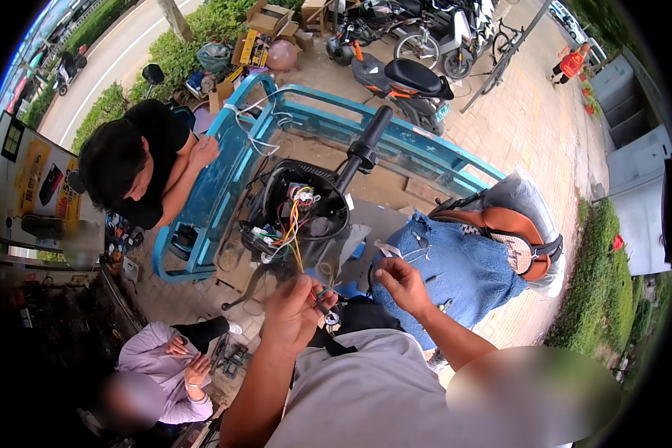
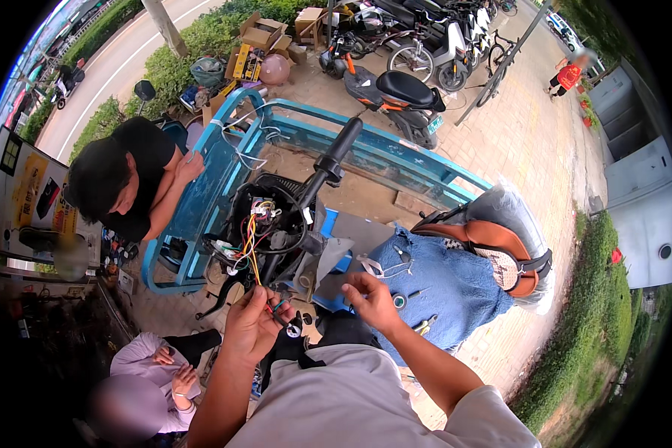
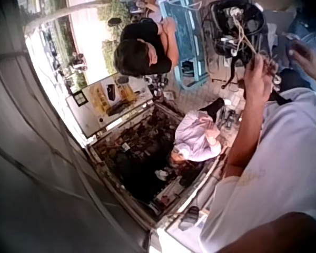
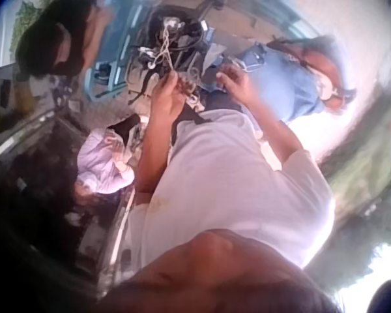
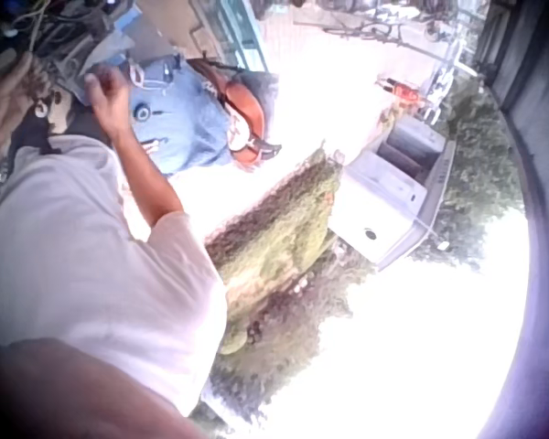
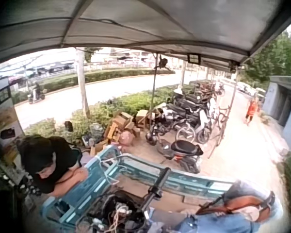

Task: The person works on the exposed wiring inside the handlebar basket of a teal three-wheeled electric vehicle. They strip wire ends, twist connections, and wrap them with electrical tape. The person uses pliers and electrical tape while standing outdoors near other parked vehicles.

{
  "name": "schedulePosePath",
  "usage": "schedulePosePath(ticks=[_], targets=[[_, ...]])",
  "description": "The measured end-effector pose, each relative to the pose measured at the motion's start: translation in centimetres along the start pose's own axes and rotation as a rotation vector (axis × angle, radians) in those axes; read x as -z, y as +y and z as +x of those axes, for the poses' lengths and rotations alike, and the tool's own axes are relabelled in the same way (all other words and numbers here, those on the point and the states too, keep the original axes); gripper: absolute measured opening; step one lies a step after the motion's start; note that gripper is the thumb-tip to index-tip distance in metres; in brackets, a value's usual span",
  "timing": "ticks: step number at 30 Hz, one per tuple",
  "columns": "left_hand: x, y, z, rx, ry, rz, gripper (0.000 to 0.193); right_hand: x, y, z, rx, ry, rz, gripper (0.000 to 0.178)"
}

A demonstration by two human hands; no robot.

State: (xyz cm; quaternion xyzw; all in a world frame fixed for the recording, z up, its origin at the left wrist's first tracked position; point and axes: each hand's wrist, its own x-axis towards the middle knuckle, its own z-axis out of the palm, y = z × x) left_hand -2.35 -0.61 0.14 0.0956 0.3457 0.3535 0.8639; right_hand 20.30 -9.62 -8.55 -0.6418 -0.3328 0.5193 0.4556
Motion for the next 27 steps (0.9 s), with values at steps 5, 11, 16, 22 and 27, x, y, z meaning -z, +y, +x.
schedulePosePath(ticks=[5,11,16,22,27], targets=[[-0.9,0.4,-0.7,-0.056,0.005,0.053,0.02,-5.8,-10.5,-0.7,0.364,-0.261,0.014,0.031],[-0.8,0.6,-1.4,-0.139,-0.057,0.077,0.03,-6.1,-11.6,1.0,0.455,-0.295,-0.281,0.014],[0.0,0.2,-1.1,-0.201,0.05,0.167,0.031,-5.9,-12.5,0.7,0.497,-0.314,-0.436,0.01],[-0.2,0.1,-0.6,-0.191,0.065,0.252,0.031,-5.7,-11.0,0.0,0.511,-0.247,-0.429,0.014],[-0.3,0.2,-0.9,-0.173,0.073,0.273,0.033,-6.2,-9.9,-0.4,0.49,-0.143,-0.468,0.012]])
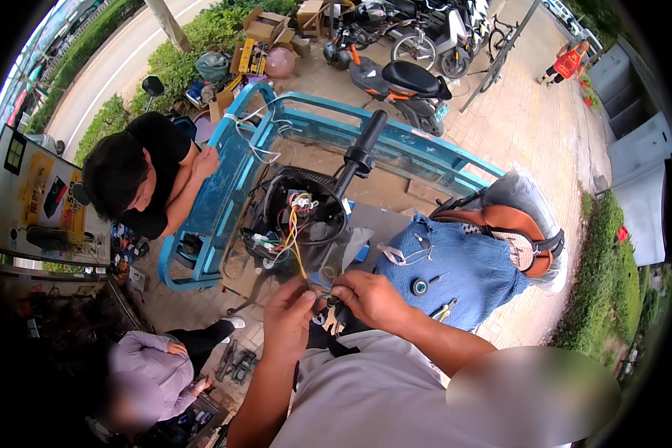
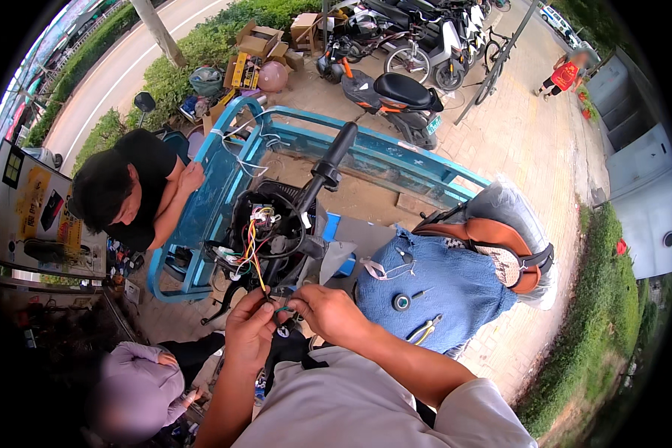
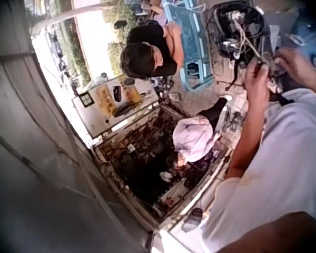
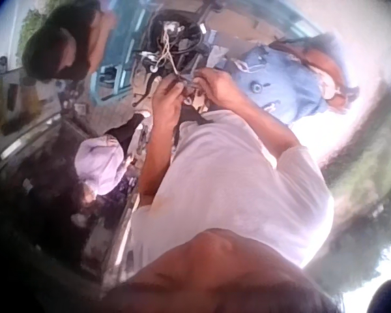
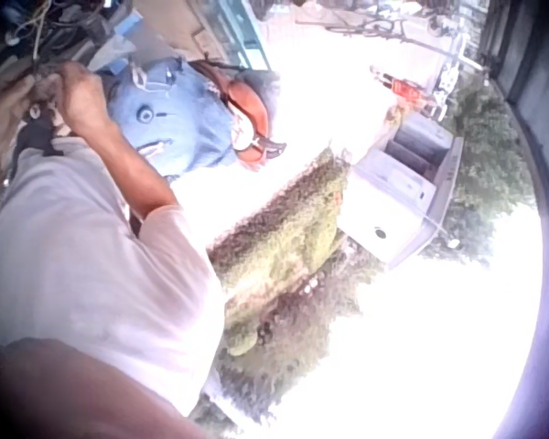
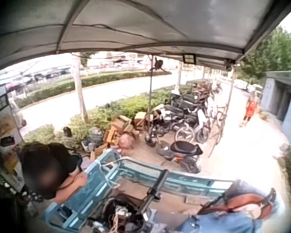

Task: The person works on the exposed wiring inside the handlebar basket of a teal three-wheeled electric vehicle. They strip wire ends, twist connections, and wrap them with electrical tape. The person uses pliers and electrical tape while standing outdoors near other parked vehicles.

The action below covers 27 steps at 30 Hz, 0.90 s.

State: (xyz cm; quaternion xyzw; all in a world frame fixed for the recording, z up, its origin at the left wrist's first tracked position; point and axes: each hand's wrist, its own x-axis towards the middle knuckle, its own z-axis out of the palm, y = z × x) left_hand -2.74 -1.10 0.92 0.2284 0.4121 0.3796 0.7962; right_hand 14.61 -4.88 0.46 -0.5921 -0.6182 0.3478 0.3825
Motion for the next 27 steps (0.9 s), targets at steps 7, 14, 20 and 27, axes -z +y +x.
schedulePosePath(ticks=[7,14,20,27], targets=[[3.6,0.5,0.1,-0.468,0.235,0.757,0.031,0.6,1.0,-0.2,-0.057,0.06,-0.004,0.017],[7.9,4.5,6.4,-0.415,-0.029,1.074,0.048,-2.6,13.7,-7.9,-0.57,0.245,0.161,0.031],[6.6,6.0,5.5,-0.479,-0.042,1.522,0.034,-2.9,31.3,-24.5,-1.355,0.591,-0.199,0.041],[1.8,6.2,0.2,-0.303,-0.061,1.315,0.021,-3.7,39.9,-33.0,-1.732,0.497,-0.142,0.067]])
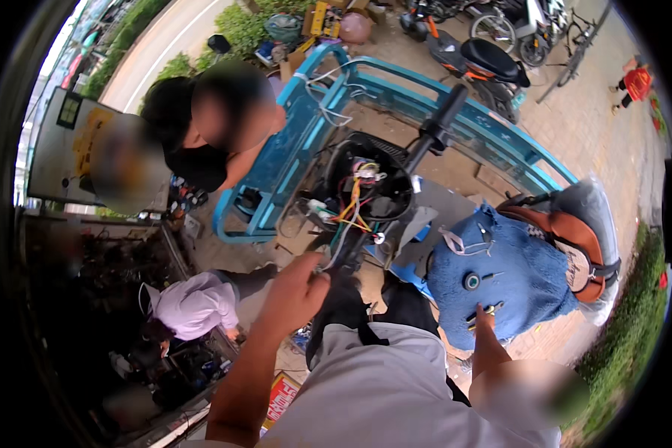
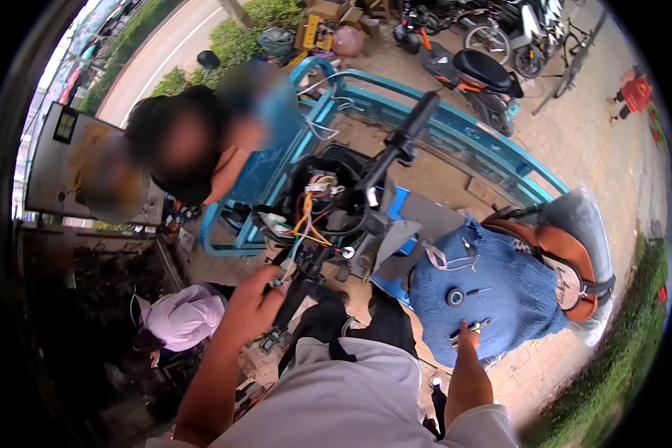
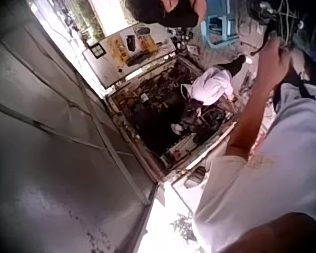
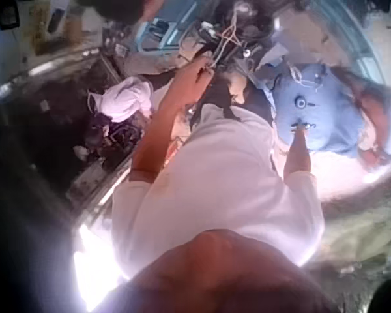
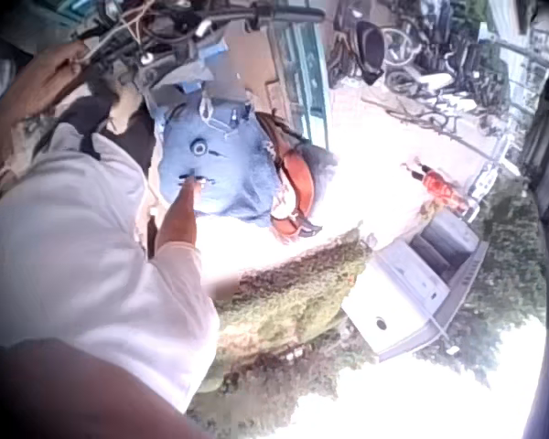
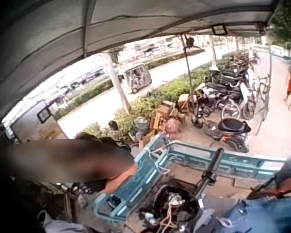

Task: The person works on the exposed wiring inside the handlebar basket of a teal three-wheeled electric vehicle. They strip wire ends, twist connections, and wrap them with electrical tape. The person uses pliers and electrical tape while standing outdoors near other parked vehicles.

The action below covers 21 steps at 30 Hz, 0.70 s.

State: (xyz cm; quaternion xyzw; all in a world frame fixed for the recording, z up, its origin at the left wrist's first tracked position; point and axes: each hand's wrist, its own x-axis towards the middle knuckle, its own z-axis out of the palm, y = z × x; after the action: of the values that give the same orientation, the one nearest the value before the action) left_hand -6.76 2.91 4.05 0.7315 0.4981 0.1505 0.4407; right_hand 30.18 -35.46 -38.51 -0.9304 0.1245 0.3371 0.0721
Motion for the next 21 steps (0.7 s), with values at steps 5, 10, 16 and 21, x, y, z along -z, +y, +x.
schedulePosePath(ticks=[5,10,16,21], targets=[[-2.4,0.6,-0.7,0.06,-0.025,-0.152,0.02,1.7,-2.6,-2.4,-0.176,-0.293,0.265,0.046],[-3.5,-0.6,-1.1,0.209,0.047,-0.923,0.025,6.7,-7.8,-6.4,-0.154,-0.035,0.74,0.044],[-4.7,-0.4,0.2,0.199,-0.074,-1.334,0.03,17.9,-19.1,-28.9,1.062,-0.326,0.169,0.019],[-5.0,-1.3,0.1,0.247,-0.109,-1.358,0.021,20.6,-25.9,-40.8,1.765,-0.435,-0.219,0.024]])
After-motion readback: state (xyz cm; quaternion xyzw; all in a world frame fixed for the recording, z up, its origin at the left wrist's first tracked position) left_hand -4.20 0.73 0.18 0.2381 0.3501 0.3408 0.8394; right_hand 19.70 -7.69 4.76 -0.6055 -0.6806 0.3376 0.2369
